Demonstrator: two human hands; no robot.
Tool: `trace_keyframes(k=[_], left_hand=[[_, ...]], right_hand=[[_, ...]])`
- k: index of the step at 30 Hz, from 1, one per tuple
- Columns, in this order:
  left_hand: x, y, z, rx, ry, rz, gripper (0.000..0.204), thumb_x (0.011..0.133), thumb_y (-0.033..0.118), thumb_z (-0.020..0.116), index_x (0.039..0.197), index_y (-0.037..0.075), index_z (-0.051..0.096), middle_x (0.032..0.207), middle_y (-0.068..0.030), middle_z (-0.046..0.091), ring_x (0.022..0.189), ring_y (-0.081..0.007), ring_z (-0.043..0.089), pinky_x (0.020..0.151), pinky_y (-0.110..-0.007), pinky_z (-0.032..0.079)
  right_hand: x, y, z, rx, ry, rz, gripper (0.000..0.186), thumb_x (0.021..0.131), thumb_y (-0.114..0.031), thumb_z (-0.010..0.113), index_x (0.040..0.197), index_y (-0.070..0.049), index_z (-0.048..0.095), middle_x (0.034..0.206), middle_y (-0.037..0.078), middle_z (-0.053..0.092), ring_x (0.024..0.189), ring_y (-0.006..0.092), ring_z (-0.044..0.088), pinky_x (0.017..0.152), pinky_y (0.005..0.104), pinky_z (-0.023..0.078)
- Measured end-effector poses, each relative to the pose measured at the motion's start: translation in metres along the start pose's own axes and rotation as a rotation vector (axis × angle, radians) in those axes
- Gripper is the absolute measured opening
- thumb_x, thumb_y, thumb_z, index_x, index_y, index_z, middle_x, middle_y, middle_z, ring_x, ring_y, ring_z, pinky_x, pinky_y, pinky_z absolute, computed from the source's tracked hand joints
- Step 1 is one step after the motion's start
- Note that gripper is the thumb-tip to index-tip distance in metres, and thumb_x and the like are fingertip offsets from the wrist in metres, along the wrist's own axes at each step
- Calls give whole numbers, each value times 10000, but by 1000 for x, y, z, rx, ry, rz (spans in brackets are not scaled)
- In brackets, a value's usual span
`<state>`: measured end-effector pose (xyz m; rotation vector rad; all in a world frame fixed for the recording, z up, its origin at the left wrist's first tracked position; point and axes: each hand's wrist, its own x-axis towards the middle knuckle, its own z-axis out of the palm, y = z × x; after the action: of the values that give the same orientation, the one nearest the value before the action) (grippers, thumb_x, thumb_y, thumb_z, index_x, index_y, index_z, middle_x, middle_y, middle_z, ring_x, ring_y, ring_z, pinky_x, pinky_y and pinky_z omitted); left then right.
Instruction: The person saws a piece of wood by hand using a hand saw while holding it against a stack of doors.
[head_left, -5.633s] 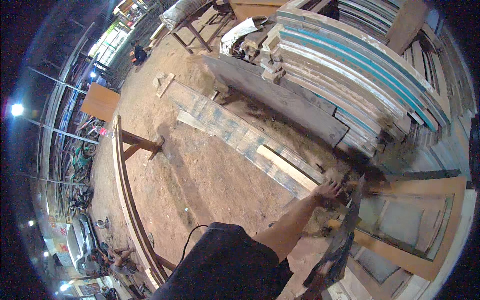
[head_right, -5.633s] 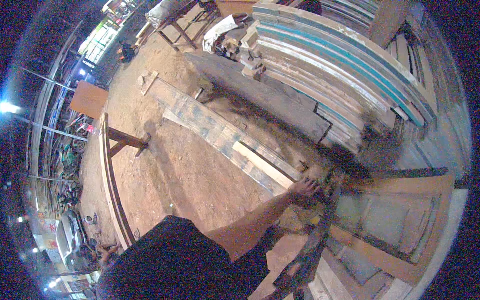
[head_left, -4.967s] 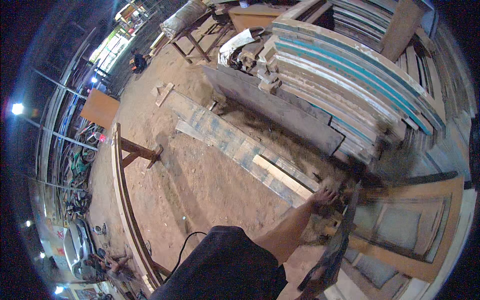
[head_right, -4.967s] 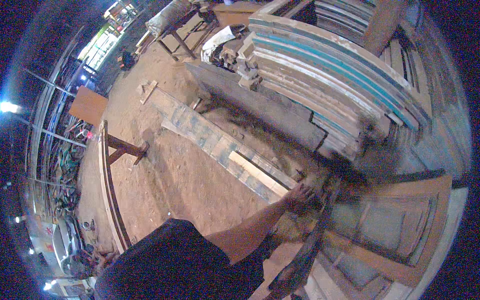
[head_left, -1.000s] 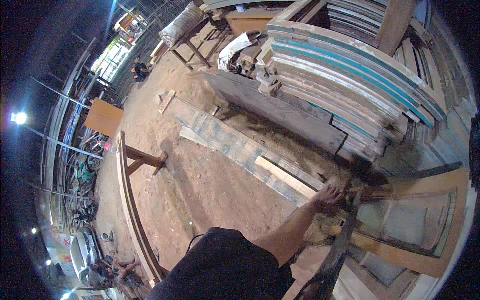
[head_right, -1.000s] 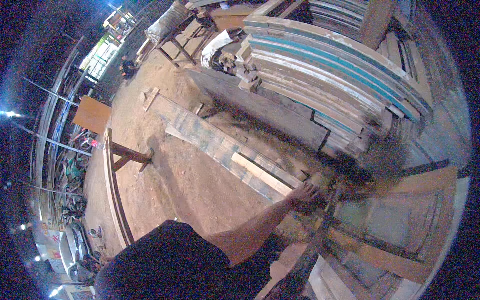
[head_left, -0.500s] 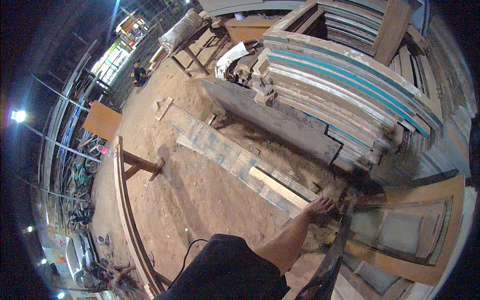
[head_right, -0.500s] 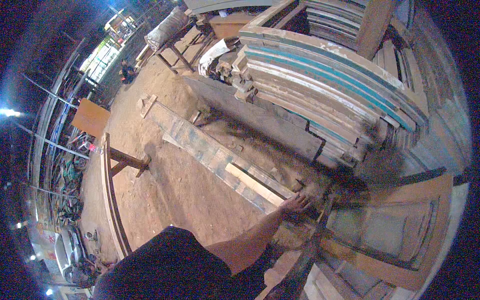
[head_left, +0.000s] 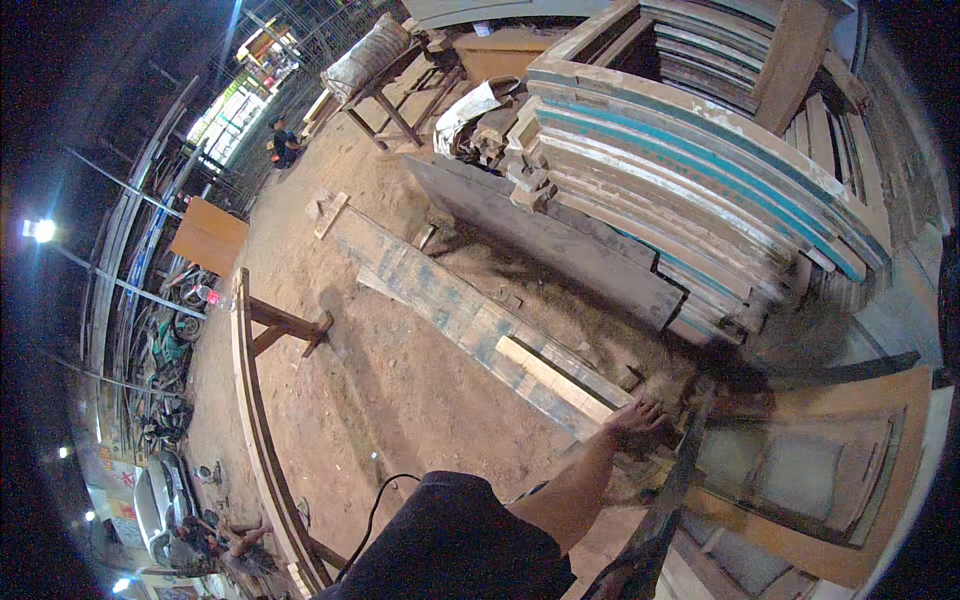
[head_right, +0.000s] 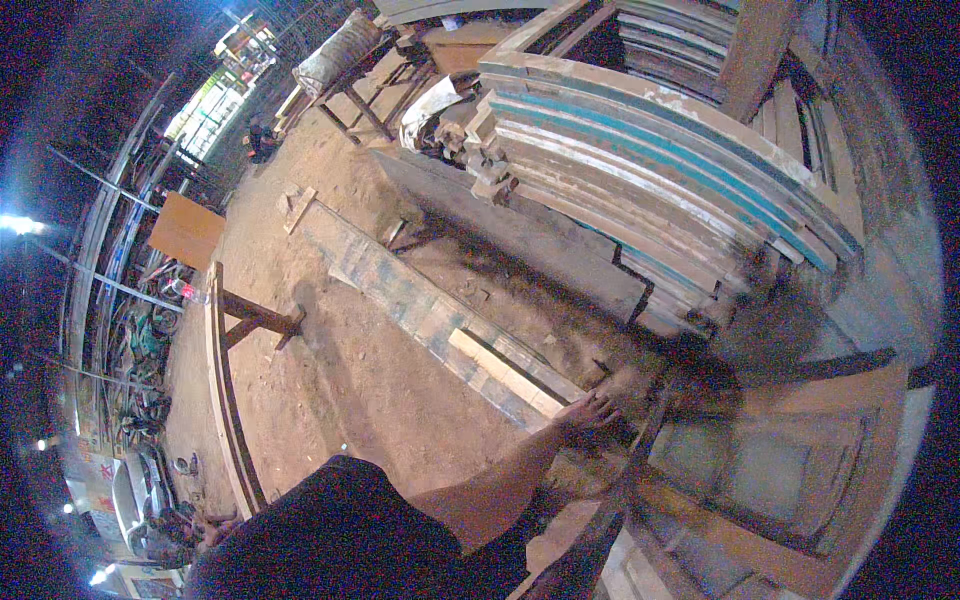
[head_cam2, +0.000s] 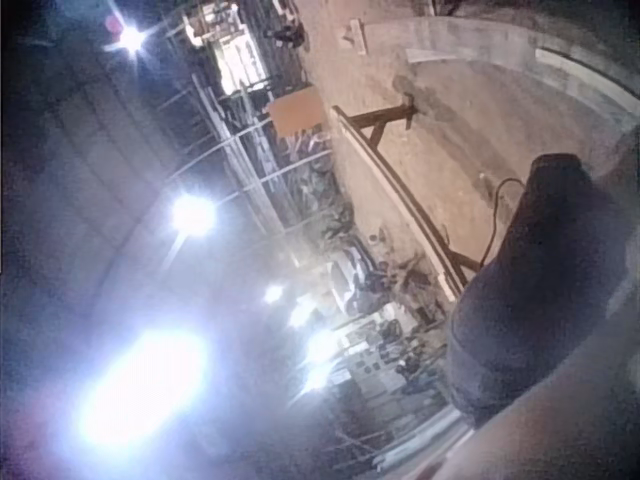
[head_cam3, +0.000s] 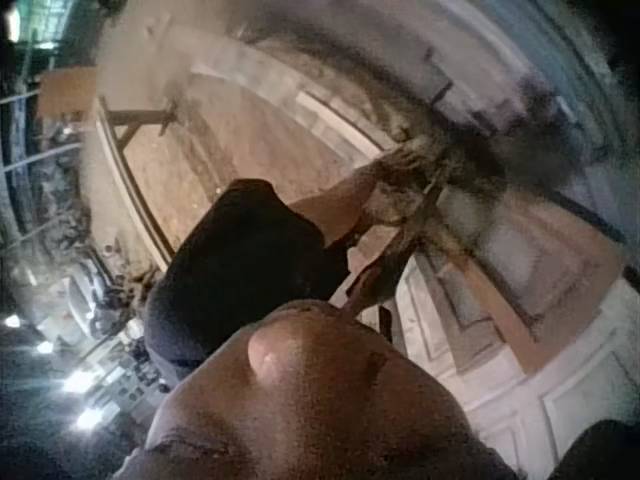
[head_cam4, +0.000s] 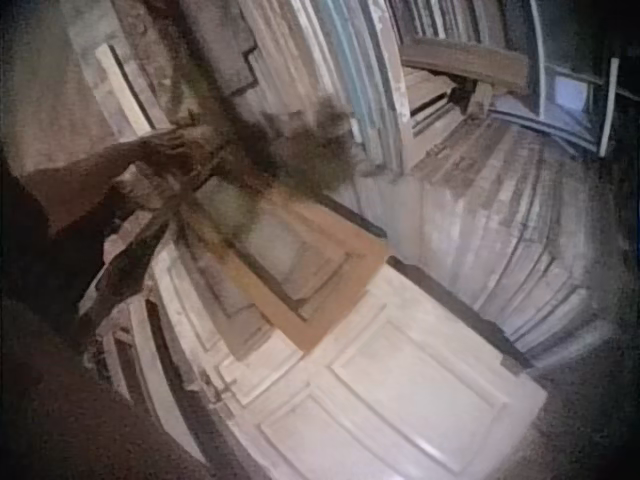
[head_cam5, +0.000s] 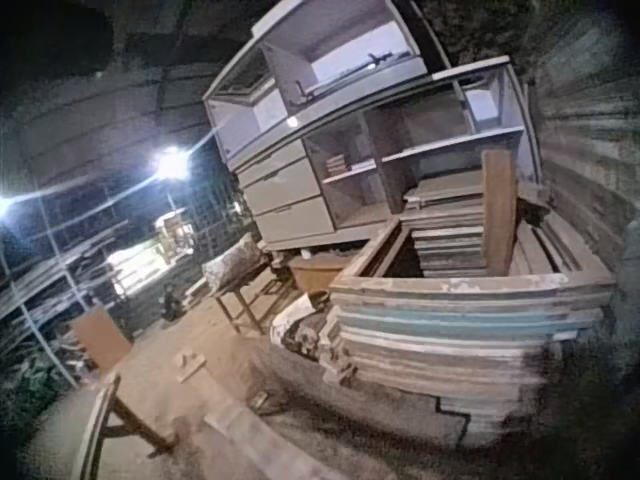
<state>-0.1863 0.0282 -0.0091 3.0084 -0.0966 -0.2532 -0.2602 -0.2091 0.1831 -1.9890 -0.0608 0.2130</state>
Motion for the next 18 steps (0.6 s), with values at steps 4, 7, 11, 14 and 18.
trace_keyframes(k=[4,7,11,14,18], left_hand=[[2,3,6,-18,2,1,863,848,598,585,1483,45,394,1485,-205,450,1365,-392,438,1140,-600,293],[6,4,-10,-32,-65,24,838,856,577,575,1477,45,399,1485,-212,449,1366,-391,437,1143,-602,291],[10,8,-10,39,-23,48,833,845,568,581,1472,48,405,1488,-231,439,1374,-404,426,1148,-607,284],[-2,-3,23,33,58,11,838,827,563,596,1463,49,415,1485,-239,439,1375,-419,422,1136,-616,301],[11,2,20,-11,112,51,768,842,502,584,1442,45,439,1459,-231,465,1363,-427,431,1112,-618,336]], right_hand=[[4,4,-1,-12,20,-11,255,975,-202,561,1072,13,659,884,121,683,710,248,625,638,356,522],[6,6,-5,-26,35,-15,255,975,-205,562,1065,12,661,879,122,683,707,252,626,638,359,522],[7,5,-10,-36,51,-12,255,974,-210,563,1056,10,663,873,123,682,703,256,626,637,362,523],[-3,6,-7,-18,21,-16,256,974,-213,563,1049,8,665,868,124,682,701,259,626,636,364,523],[2,13,-10,-37,60,-29,256,973,-218,564,1040,6,668,862,125,681,697,263,627,635,367,524]])
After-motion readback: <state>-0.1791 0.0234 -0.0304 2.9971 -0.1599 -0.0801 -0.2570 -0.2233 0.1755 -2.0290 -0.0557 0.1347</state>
